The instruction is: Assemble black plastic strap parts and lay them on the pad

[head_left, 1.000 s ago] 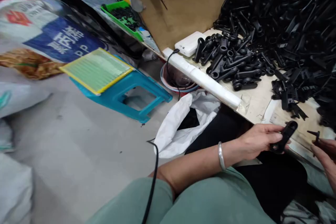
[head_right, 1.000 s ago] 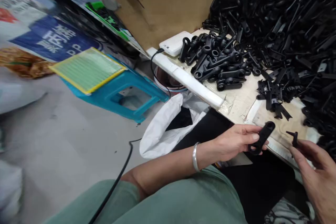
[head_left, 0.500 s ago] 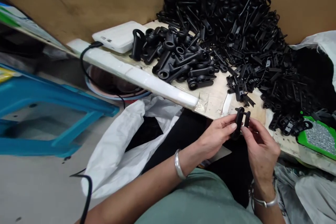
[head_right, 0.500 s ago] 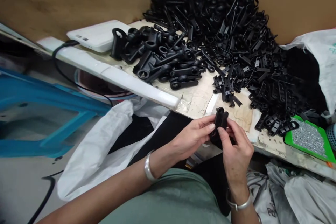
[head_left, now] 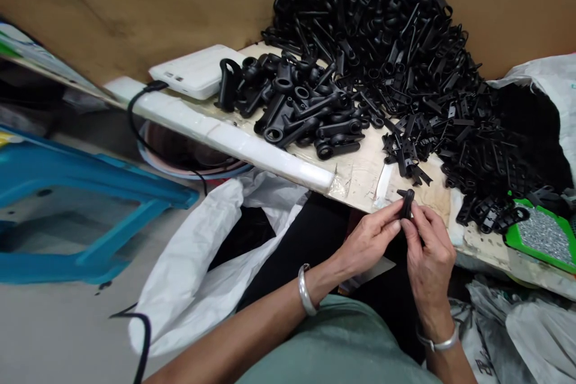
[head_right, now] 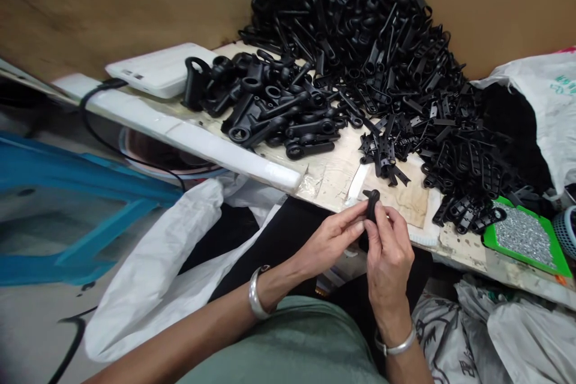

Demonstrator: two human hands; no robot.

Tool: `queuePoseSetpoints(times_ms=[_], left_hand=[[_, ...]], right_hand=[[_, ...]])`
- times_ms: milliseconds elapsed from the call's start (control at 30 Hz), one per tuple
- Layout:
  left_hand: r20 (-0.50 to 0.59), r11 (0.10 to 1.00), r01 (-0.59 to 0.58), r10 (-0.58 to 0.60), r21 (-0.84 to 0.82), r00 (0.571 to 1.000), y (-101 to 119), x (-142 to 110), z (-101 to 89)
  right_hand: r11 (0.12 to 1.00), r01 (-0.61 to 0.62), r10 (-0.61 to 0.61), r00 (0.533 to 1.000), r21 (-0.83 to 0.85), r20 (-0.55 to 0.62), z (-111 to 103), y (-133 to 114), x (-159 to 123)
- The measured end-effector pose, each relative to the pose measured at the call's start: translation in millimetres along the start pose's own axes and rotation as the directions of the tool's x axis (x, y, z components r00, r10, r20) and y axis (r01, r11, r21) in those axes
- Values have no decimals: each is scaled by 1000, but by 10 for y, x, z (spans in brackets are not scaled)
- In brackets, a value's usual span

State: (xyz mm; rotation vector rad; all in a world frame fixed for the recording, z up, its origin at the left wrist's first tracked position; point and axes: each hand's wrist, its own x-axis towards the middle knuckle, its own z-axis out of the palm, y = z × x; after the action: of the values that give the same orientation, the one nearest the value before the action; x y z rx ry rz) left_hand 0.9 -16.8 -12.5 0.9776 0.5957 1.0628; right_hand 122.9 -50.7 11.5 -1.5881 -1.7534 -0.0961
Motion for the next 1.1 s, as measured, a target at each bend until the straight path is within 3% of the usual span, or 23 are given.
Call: queuePoseSetpoints(times_ms=[200,333,500,600,700,800,867,933,1100], left_hand=[[90,999,14,-18,37,996,71,-29,-15],[140,992,-37,20,123,990,116,-53,34],[141,913,-127,78,388,987,173,-58,72],[144,823,-169,107,542,984,218,-74,66],[190,774,-201,106,601,976,273,-98,78],[293,767,-252,88,590,952,336,-114,113],[346,777,-269,70,569,935,374,-130,137],[340,785,-253,57,566,939,401,-158,153],[283,769,-245,88,590,955,371,-183,133]], right_hand=[[999,29,-27,999,32,-42,24,81,-87],[996,-23,23,1000,83,-3,3,112,-160],[986,-78,65,993,144,93,-109,204,-225],[948,-234,203,966,215,157,-179,287,-179],[804,-450,383,892,389,241,-208,341,-85],[552,-573,354,819,606,452,-198,335,-30],[454,-584,325,812,673,485,-195,293,-42],[456,-551,353,833,699,426,-209,223,-84],[573,-487,383,870,659,310,-182,49,-178]])
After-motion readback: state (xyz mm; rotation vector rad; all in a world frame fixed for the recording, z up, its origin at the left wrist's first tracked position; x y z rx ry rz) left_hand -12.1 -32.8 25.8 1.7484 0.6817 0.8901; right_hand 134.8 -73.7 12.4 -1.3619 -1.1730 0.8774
